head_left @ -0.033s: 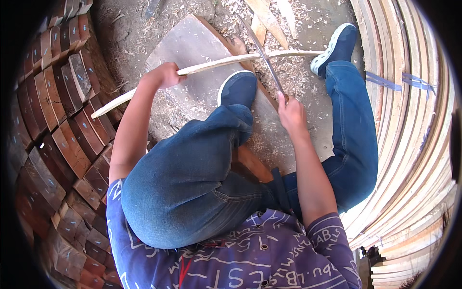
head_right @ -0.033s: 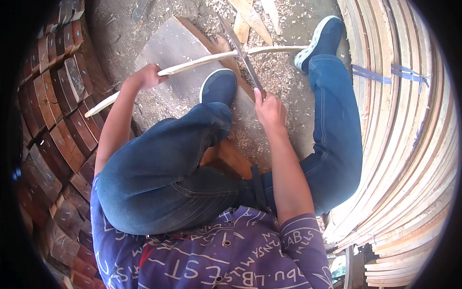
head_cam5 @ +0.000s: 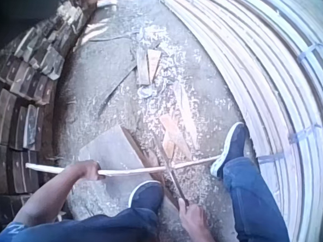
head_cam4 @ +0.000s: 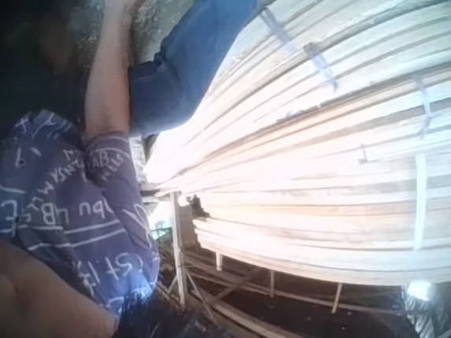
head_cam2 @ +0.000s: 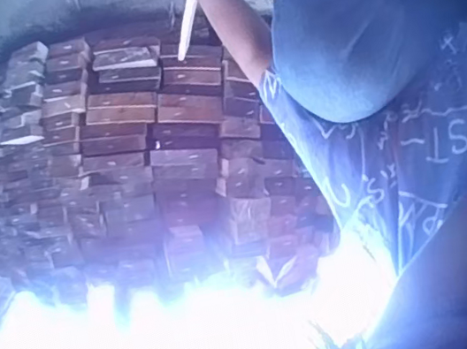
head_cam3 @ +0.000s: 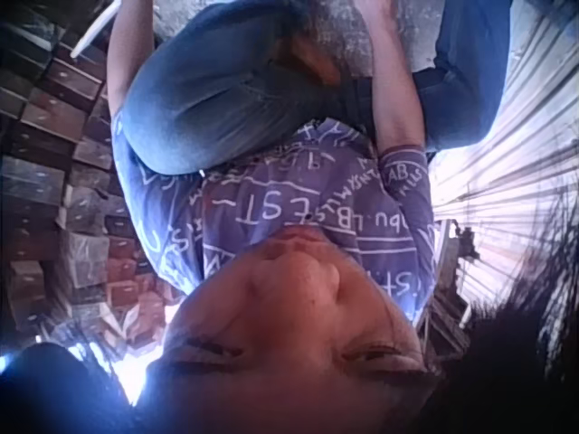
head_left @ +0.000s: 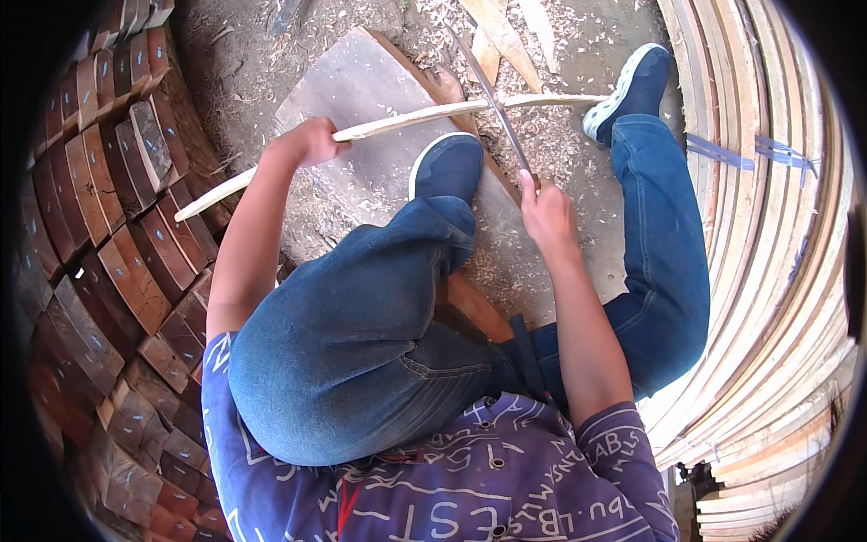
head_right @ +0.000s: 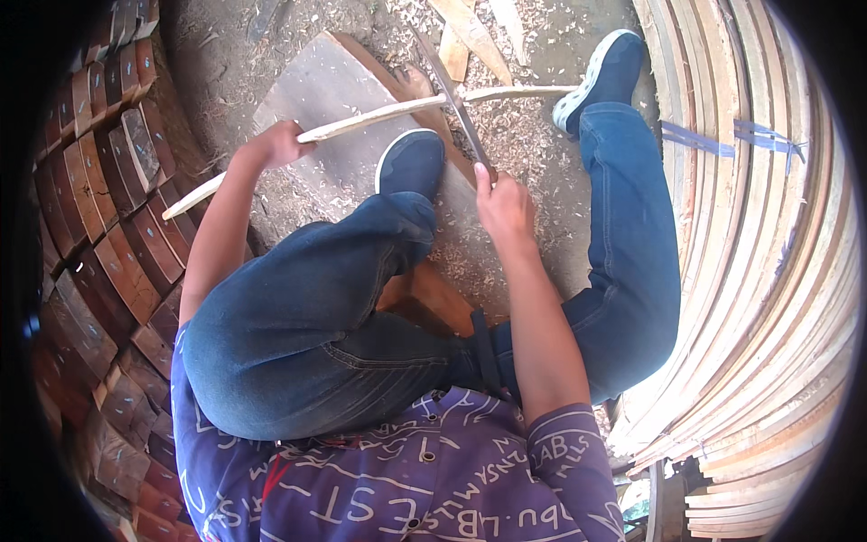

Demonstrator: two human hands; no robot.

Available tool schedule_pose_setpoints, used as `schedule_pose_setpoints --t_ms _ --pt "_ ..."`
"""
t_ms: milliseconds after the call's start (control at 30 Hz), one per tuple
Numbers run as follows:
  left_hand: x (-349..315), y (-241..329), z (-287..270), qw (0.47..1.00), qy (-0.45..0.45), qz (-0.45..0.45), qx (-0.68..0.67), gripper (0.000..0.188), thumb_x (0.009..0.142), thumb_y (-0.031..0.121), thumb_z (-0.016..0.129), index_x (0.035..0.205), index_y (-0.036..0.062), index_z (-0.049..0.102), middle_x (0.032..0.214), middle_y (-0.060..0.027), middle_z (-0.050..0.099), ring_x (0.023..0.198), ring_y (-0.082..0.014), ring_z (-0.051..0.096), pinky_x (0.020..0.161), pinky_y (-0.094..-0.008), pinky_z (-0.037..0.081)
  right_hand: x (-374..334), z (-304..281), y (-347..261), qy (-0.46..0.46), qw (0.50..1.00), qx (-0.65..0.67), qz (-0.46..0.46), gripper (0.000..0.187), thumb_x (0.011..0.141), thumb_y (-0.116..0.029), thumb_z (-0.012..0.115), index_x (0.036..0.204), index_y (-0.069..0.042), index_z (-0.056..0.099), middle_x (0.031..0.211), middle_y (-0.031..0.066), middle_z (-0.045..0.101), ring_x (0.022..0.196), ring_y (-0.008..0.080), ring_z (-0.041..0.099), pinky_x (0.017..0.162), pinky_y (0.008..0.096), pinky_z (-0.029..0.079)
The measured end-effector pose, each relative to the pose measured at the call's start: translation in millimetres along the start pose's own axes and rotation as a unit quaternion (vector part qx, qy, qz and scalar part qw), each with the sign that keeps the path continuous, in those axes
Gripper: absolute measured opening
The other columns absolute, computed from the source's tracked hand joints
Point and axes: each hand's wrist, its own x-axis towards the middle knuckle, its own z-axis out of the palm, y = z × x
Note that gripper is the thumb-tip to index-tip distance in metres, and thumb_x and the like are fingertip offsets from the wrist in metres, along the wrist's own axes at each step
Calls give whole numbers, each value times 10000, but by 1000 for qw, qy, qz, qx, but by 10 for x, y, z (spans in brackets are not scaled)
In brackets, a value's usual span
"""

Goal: The person sits on the ground and uses a large knife to shave and shape a long, thin piece of wood. They hold the wood with their left hand and use the knife with their right hand to remove thin strips of wood, refining the piece's shape.

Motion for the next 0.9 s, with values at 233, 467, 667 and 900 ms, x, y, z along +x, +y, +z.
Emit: schedule_pose_setpoints --t_ms 233,467,667,900 --pt "-82 -143 89 1000 -9 -17 -14 393 818 350 620 942 -16 690 837 -257 664 809 -386 653 742 -413 506 -357 -339 -714 -23 986 75 -148 579 951 -509 434 929 32 639 696 260 628 764 454 642 688 529 496" --pt "-28 -29 37 1000 2 -17 0 418 805 381 638 952 -6 700 873 -264 665 828 -373 660 762 -418 505 -31 -20 -105 4 1000 0 -16 599 948 -525 422 897 29 644 764 247 656 778 447 646 709 508 506" --pt "-88 -182 147 1000 14 -3 -19 424 813 382 635 937 -18 701 821 -252 670 769 -350 664 724 -402 507 -352 -300 -722 22 979 69 -188 567 946 -508 454 838 24 617 659 211 638 673 430 648 634 498 507" --pt "40 -81 62 1000 18 5 8 486 820 419 632 1005 -28 687 901 -266 676 879 -355 673 828 -404 511 174 -57 -8 -36 998 -41 36 610 934 -566 441 994 3 652 950 236 670 872 324 680 671 444 521"
